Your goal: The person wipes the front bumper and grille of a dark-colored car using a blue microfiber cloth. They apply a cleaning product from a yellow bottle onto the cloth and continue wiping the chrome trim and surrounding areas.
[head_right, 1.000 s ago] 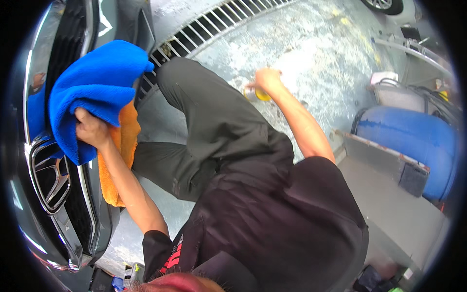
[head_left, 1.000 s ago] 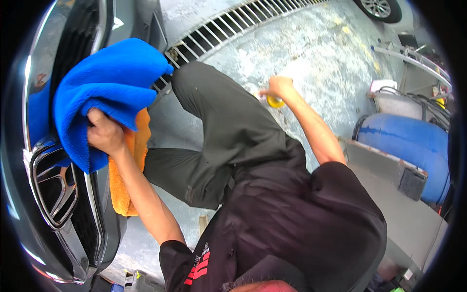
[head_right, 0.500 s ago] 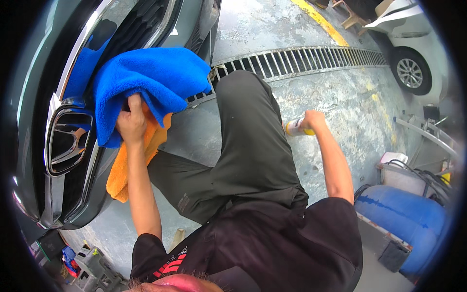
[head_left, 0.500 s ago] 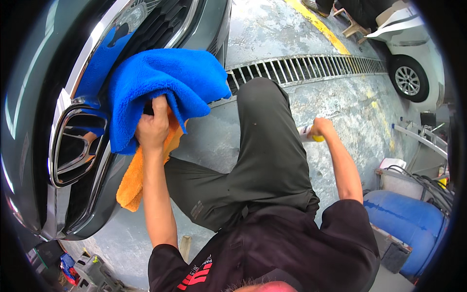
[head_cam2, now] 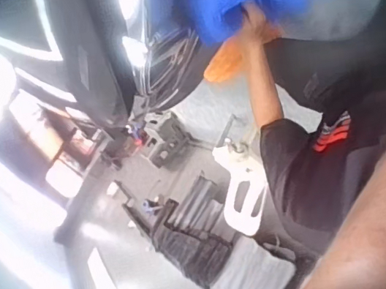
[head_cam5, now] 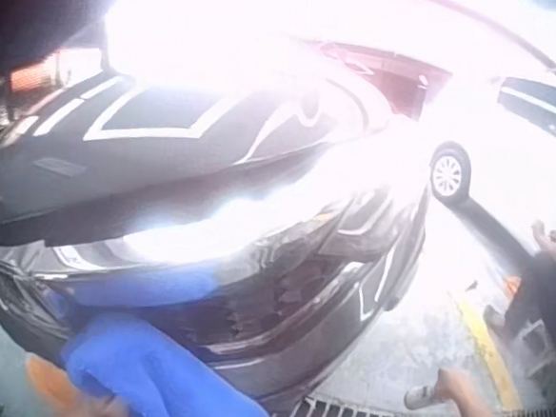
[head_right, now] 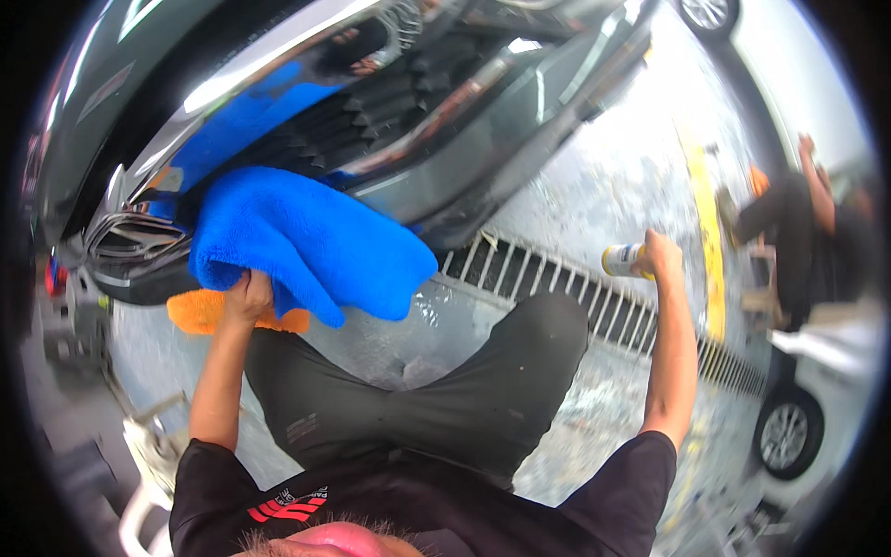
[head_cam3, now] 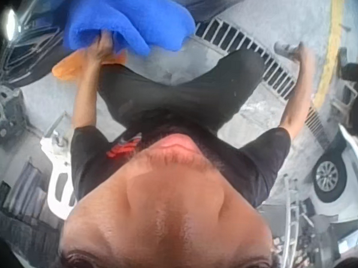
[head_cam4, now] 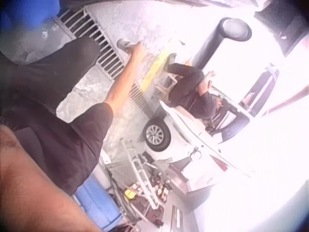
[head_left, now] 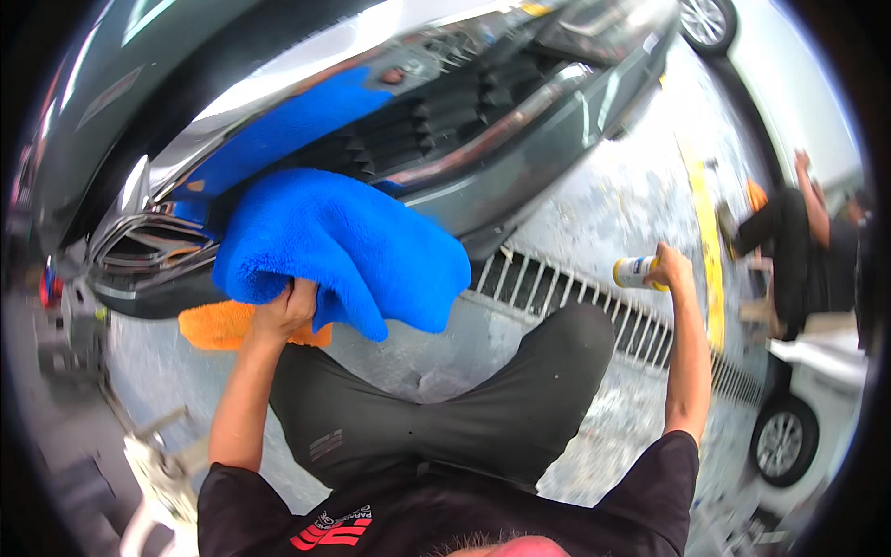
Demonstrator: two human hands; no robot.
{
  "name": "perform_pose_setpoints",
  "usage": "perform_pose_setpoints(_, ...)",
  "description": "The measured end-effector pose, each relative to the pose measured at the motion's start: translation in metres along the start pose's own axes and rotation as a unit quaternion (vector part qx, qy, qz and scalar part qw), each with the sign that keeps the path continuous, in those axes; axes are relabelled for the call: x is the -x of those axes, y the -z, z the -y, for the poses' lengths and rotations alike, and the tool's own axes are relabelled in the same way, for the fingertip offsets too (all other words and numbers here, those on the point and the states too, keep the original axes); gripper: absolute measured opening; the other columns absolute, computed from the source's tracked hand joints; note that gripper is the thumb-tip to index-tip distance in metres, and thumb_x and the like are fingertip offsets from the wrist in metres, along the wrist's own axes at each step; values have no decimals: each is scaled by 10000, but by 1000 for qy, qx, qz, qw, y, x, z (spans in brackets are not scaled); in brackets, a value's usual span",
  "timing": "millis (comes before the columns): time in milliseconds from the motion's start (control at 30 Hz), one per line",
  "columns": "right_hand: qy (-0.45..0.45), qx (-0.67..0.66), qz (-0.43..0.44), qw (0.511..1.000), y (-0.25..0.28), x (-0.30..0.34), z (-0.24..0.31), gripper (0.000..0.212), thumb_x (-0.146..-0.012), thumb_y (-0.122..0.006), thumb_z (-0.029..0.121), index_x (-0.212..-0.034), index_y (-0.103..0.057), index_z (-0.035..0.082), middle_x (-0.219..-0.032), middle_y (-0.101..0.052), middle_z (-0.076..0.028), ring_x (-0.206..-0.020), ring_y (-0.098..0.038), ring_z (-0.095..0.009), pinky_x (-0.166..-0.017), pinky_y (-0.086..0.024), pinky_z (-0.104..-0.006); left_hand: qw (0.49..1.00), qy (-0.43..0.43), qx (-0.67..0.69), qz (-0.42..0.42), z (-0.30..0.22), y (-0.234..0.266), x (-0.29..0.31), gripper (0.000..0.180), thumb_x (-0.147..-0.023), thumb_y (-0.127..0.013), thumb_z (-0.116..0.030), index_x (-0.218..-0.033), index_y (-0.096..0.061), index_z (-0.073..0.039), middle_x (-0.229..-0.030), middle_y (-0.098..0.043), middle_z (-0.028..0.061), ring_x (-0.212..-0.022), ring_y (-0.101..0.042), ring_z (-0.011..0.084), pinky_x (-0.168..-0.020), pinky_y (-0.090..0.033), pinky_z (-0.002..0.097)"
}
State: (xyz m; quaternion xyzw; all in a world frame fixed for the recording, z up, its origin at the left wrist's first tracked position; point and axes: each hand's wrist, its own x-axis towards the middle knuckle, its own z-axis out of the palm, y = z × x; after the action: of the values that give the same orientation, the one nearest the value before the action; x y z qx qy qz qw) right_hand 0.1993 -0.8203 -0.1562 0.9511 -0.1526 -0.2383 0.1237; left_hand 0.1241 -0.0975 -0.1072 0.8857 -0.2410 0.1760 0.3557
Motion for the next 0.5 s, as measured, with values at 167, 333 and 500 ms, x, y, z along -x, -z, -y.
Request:
perform_pose_setpoints(167, 83, 37, -34, 995, -11, -130, 2, 795, -486, -1022, 300, -1150, -645, 78, -1102, -775, -185, -1054, -761, -373, -875, -626, -489, 990, 72, 117, -36, -16, -9, -4, 451, -986, -722, -169, -1411, -641, -41, -1397, -672, 152, -1280, -649, 313, -1106, -506, 478)
perform_pose_setpoints(333, 166, 106, 22, 980, -22, -179, 17, 939, -489, -1032, 399, -1257, -615, 53, -1166, -773, -214, -1128, -737, -414, -948, -606, -488, 968, 181, 162, -65, -12, -26, 9, 526, -976, -777, -283, -1435, -627, -76, -1446, -647, 145, -1330, -620, 331, -1170, -465, 495)
perform_pose_setpoints(500, 217, 138, 27, 966, -11, -196, 14, 885, -502, -1021, 409, -1220, -657, 41, -1172, -772, -206, -1135, -740, -379, -958, -609, -463, 972, 200, 98, -75, -37, -30, -15, 403, -976, -764, -249, -1347, -724, -98, -1367, -707, 153, -1269, -667, 366, -1127, -494, 508)
